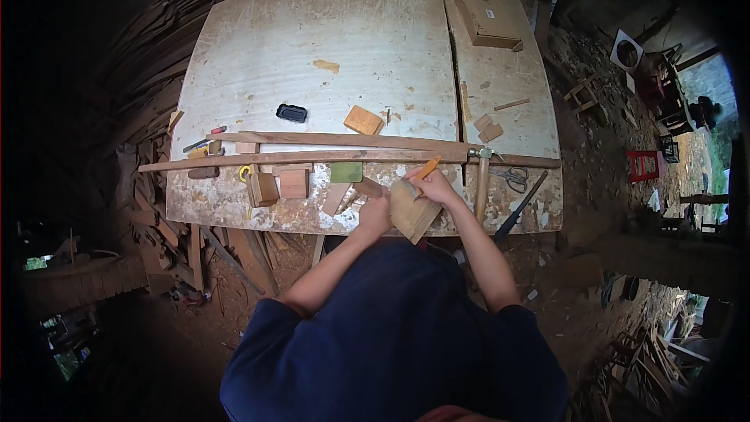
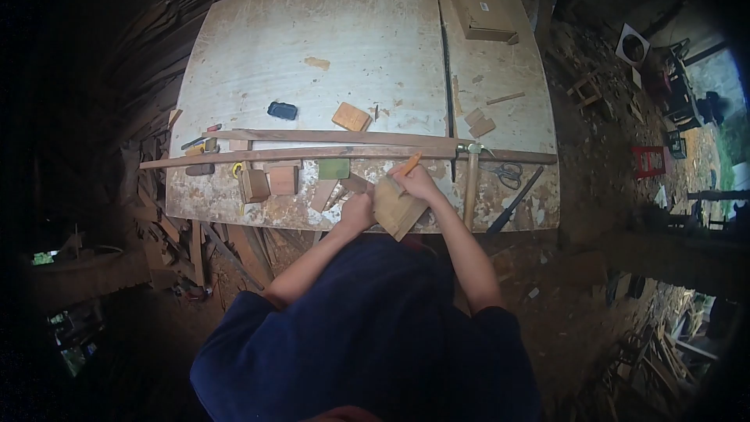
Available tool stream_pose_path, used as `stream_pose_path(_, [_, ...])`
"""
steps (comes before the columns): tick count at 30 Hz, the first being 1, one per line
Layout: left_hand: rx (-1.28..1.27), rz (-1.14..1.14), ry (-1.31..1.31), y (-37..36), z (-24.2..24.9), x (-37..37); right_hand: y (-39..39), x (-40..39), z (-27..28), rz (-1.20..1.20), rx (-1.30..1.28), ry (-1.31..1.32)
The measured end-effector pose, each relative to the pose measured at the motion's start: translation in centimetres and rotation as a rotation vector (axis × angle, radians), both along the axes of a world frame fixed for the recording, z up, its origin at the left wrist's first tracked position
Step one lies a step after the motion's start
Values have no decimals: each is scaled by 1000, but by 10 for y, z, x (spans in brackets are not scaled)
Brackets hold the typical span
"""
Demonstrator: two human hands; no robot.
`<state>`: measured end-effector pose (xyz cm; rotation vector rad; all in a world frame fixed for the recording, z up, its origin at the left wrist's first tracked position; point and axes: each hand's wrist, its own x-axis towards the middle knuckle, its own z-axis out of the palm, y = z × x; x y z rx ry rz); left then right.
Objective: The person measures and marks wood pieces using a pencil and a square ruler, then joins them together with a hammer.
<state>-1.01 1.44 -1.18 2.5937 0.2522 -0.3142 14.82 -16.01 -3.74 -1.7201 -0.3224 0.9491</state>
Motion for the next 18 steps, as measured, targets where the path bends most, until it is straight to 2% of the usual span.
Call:
stream_pose_path(3, [-6,-10,-17,-2,15,5,-17,20,-18,-154,-404,-343])
stream_pose_path(4, [-10,-17,-28,-1,21,9,-11,7,-6,-104,-345,-325])
stream_pose_path(7, [-58,-14,-34,-2,25,18,-2,-35,31,48,62,-395])
stream_pose_path(8, [-59,-4,-45,-2,26,20,-9,-26,26,52,80,-289])
stream_pose_path(11, [-66,5,-57,-8,46,21,-37,6,-27,-90,-206,-311])
stream_pose_path(12, [-68,4,-55,-10,53,25,-34,-2,-16,-98,-200,-288])
stream_pose_path(15, [-67,4,-81,-6,46,28,-11,-52,68,-43,-6,-311])
stream_pose_path(16, [-70,3,-96,-7,40,28,-16,-53,71,31,95,-275])
stream_pose_path(18, [-62,15,-81,-5,32,29,-36,-34,48,-33,-113,-289])
